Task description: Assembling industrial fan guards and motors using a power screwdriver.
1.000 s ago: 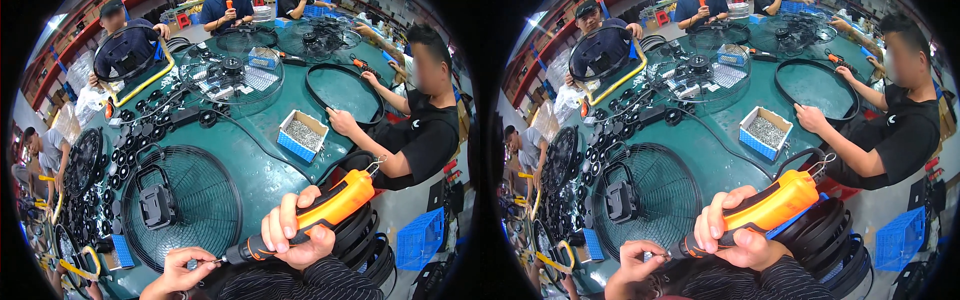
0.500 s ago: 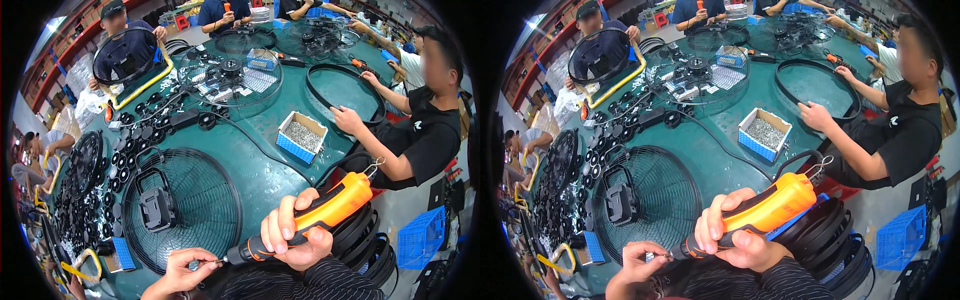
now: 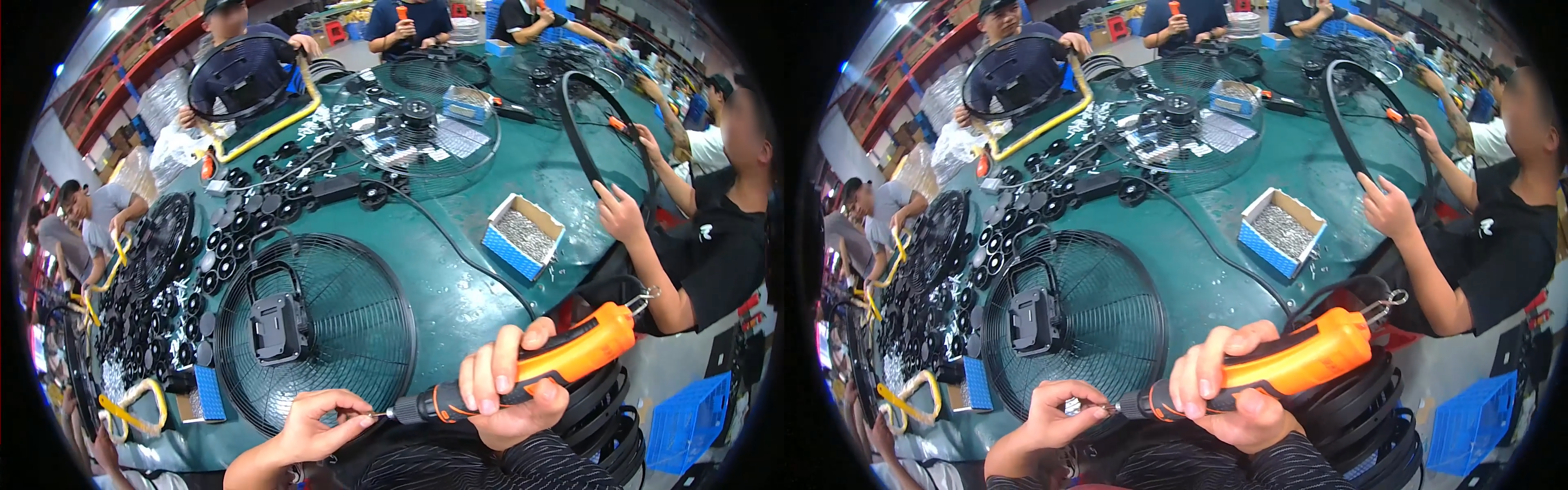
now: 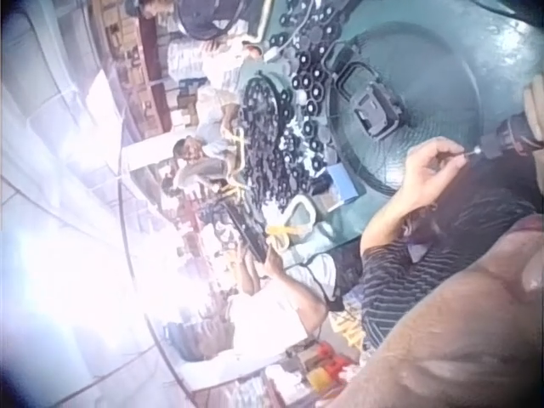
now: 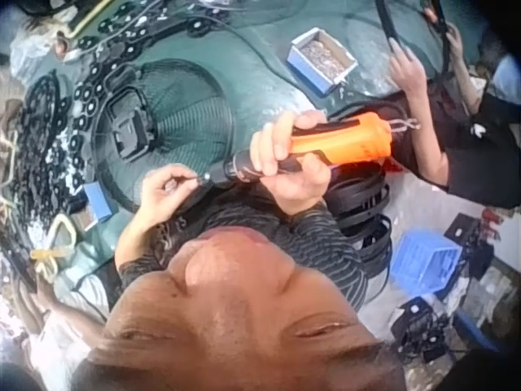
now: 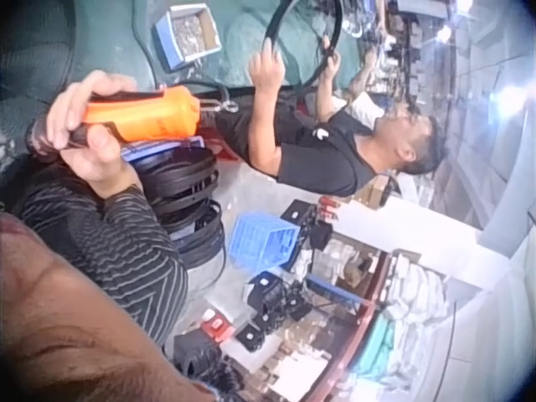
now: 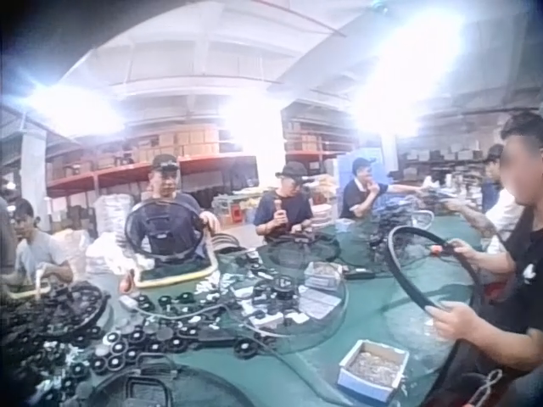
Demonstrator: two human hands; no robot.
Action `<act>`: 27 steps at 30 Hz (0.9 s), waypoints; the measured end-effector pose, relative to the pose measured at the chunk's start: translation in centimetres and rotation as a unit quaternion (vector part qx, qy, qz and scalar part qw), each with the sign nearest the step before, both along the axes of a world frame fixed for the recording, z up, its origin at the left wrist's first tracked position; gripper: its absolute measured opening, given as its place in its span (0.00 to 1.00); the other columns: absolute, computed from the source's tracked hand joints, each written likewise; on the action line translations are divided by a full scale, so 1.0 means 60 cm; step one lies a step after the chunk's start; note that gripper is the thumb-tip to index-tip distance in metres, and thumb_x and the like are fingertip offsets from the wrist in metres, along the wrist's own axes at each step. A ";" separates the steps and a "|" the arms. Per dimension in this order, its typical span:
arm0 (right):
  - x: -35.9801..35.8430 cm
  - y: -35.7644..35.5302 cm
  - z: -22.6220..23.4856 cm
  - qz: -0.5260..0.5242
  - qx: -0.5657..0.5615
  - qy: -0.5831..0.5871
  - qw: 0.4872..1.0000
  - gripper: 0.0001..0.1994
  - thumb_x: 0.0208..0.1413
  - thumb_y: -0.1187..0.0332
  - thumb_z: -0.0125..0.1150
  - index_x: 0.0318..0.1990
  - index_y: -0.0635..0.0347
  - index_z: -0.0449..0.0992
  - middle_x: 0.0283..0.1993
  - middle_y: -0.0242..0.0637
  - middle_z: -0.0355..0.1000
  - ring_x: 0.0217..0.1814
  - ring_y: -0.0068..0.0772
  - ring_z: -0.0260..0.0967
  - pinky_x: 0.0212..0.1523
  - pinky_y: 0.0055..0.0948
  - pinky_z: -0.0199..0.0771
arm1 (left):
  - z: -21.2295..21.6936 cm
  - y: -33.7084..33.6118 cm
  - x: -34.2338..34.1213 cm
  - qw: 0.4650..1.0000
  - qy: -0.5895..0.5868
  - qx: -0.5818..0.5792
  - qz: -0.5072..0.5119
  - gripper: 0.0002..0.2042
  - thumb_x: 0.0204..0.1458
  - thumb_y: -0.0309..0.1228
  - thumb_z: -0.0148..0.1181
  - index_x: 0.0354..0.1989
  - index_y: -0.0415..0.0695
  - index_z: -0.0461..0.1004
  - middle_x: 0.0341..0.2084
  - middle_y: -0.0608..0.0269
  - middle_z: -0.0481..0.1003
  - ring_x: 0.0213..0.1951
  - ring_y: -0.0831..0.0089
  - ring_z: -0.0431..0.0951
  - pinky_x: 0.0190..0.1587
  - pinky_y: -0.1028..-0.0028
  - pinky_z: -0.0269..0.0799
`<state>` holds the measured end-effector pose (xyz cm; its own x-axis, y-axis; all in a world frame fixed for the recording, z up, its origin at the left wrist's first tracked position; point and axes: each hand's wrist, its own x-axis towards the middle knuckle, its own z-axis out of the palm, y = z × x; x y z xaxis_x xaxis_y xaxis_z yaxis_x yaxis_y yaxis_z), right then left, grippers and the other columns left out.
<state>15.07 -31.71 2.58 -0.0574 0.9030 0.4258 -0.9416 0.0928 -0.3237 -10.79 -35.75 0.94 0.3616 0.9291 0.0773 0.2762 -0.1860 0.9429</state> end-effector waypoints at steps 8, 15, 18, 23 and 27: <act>-0.008 0.006 0.004 -0.096 0.054 -0.027 0.994 0.20 0.58 0.63 0.61 0.54 0.58 0.62 0.32 0.40 0.67 0.24 0.34 0.69 0.29 0.36 0.72 | 0.018 0.025 0.019 0.998 0.059 0.026 0.015 0.05 0.50 0.22 0.67 0.34 0.37 0.78 0.28 0.58 0.80 0.26 0.72 0.77 0.29 0.74 0.71; -0.006 0.047 0.041 -0.196 0.129 -0.110 0.966 0.21 0.59 0.64 0.61 0.54 0.59 0.60 0.34 0.42 0.67 0.24 0.34 0.68 0.29 0.36 0.73 | 0.046 0.126 0.049 0.965 0.146 0.211 -0.049 0.08 0.46 0.21 0.66 0.34 0.40 0.75 0.35 0.59 0.77 0.43 0.57 0.75 0.48 0.61 0.70; -0.008 0.095 0.055 -0.217 0.148 -0.175 0.949 0.23 0.57 0.60 0.62 0.55 0.61 0.62 0.33 0.39 0.65 0.24 0.31 0.66 0.27 0.31 0.70 | 0.045 0.189 0.048 0.948 0.188 0.239 -0.089 0.09 0.46 0.21 0.63 0.37 0.41 0.76 0.47 0.54 0.72 0.56 0.48 0.68 0.60 0.53 0.63; -0.021 0.184 0.060 -0.167 0.123 -0.284 0.936 0.23 0.58 0.60 0.51 0.57 0.66 0.64 0.35 0.40 0.66 0.26 0.29 0.63 0.30 0.29 0.66 | 0.037 0.305 0.049 0.906 0.273 0.235 -0.221 0.14 0.46 0.20 0.54 0.41 0.41 0.80 0.59 0.46 0.66 0.69 0.42 0.53 0.70 0.51 0.52; -0.036 0.244 0.047 -0.139 0.123 -0.373 0.909 0.25 0.60 0.62 0.46 0.58 0.72 0.61 0.37 0.44 0.67 0.29 0.32 0.66 0.34 0.34 0.69 | 0.020 0.378 0.054 0.880 0.318 0.142 -0.322 0.16 0.49 0.23 0.50 0.44 0.43 0.81 0.65 0.43 0.61 0.72 0.41 0.46 0.72 0.51 0.45</act>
<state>12.91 -17.07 5.38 -0.1964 0.8099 0.5527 -0.3978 0.4494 -0.7999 -7.57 -13.07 2.14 0.8610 0.4906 -0.1339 0.4814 -0.7011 0.5260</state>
